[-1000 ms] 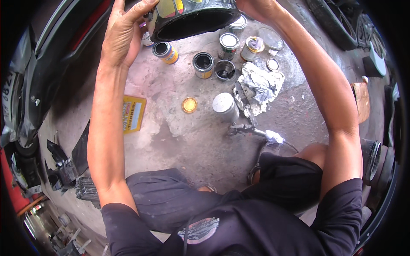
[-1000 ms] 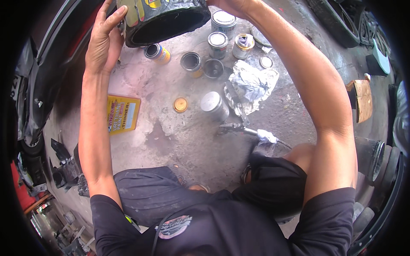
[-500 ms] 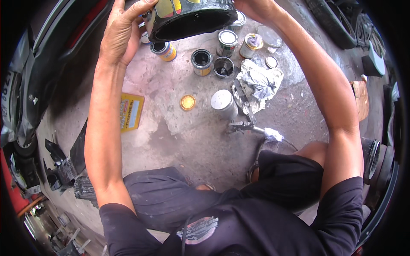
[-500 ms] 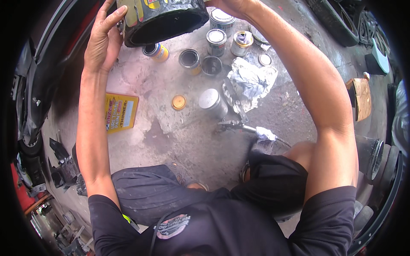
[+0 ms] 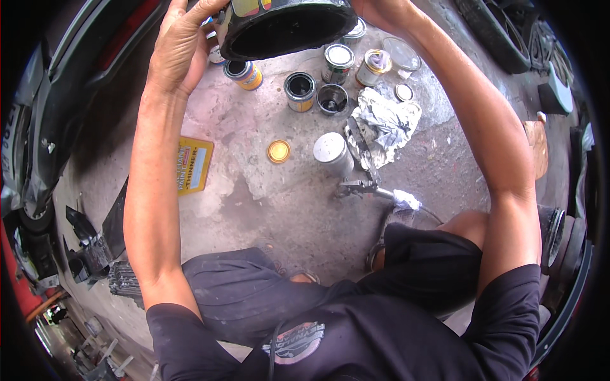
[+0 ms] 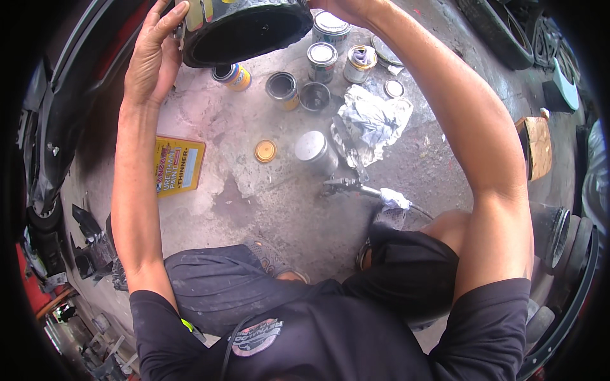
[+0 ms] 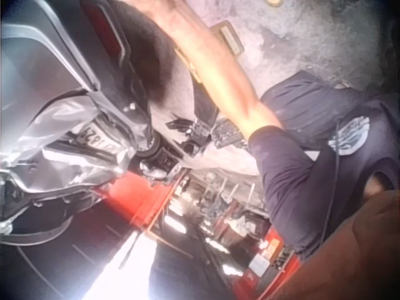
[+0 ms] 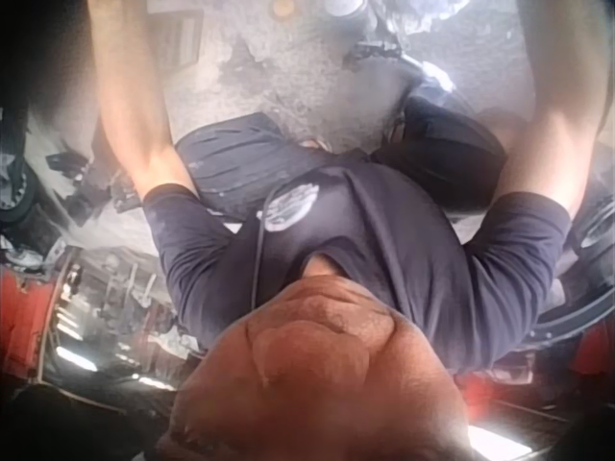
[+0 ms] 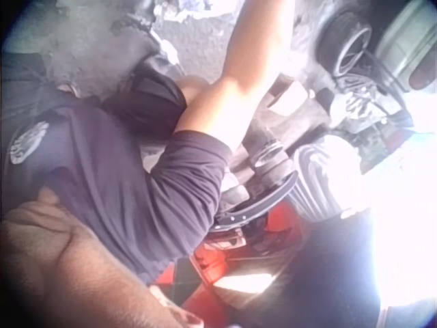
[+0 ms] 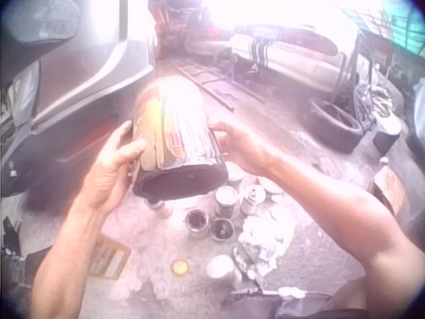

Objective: The person scrubs two long, curved black plastic car parts with a yellow sponge and wipes them with a purple cloth. The person then sits on the floor and handles several paint cans and a spray gun, pouring liquid from a large can into the spray gun's container.

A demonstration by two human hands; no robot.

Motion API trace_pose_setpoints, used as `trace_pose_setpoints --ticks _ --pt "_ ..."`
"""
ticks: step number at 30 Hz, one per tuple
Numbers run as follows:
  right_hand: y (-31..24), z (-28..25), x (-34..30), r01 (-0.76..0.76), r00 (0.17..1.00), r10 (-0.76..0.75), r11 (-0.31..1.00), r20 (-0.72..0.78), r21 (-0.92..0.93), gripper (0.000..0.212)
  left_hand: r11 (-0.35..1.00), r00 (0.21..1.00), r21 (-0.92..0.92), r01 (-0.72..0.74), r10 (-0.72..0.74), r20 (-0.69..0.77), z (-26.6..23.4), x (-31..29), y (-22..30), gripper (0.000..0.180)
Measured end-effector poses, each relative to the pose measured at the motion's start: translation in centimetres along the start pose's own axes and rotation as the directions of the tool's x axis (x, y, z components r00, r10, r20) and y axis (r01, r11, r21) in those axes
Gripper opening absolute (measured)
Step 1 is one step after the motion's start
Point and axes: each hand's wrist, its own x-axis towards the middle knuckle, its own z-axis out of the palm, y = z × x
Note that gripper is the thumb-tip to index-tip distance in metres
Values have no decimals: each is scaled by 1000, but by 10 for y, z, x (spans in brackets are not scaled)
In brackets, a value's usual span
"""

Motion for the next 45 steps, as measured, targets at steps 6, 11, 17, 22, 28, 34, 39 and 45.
trace_pose_setpoints --ticks 6,11,17,22,28,34,39,45 --pt "10 -13 2 55 998 -58 996 37 63 62 998 995 -53 -29 34 98 4 -2 6 115" --pt "-2 -23 -6 42 999 -43 997 16 63 55 997 993 -68 -27 35 115 13 0 5 117" --pt "7 -9 -1 -6 1000 6 997 -7 71 54 999 997 -44 7 -4 71 13 -10 7 115" --pt "7 -14 -1 -18 999 21 997 -36 81 55 994 994 -105 -18 29 110 7 0 -1 110" --pt "12 -16 -3 8 1000 -7 996 -18 88 54 995 994 -101 -2 13 106 9 -2 -1 107" --pt "14 -16 -4 -14 999 19 994 -39 111 53 990 993 -138 -4 20 112 7 -4 -4 113" --pt "9 -7 -8 10 997 -2 994 -75 109 51 998 998 -57 17 -14 59 8 -6 -5 112" --pt "9 -10 -10 -21 998 29 989 -51 144 52 995 991 -99 -2 15 129 5 -5 -7 109"
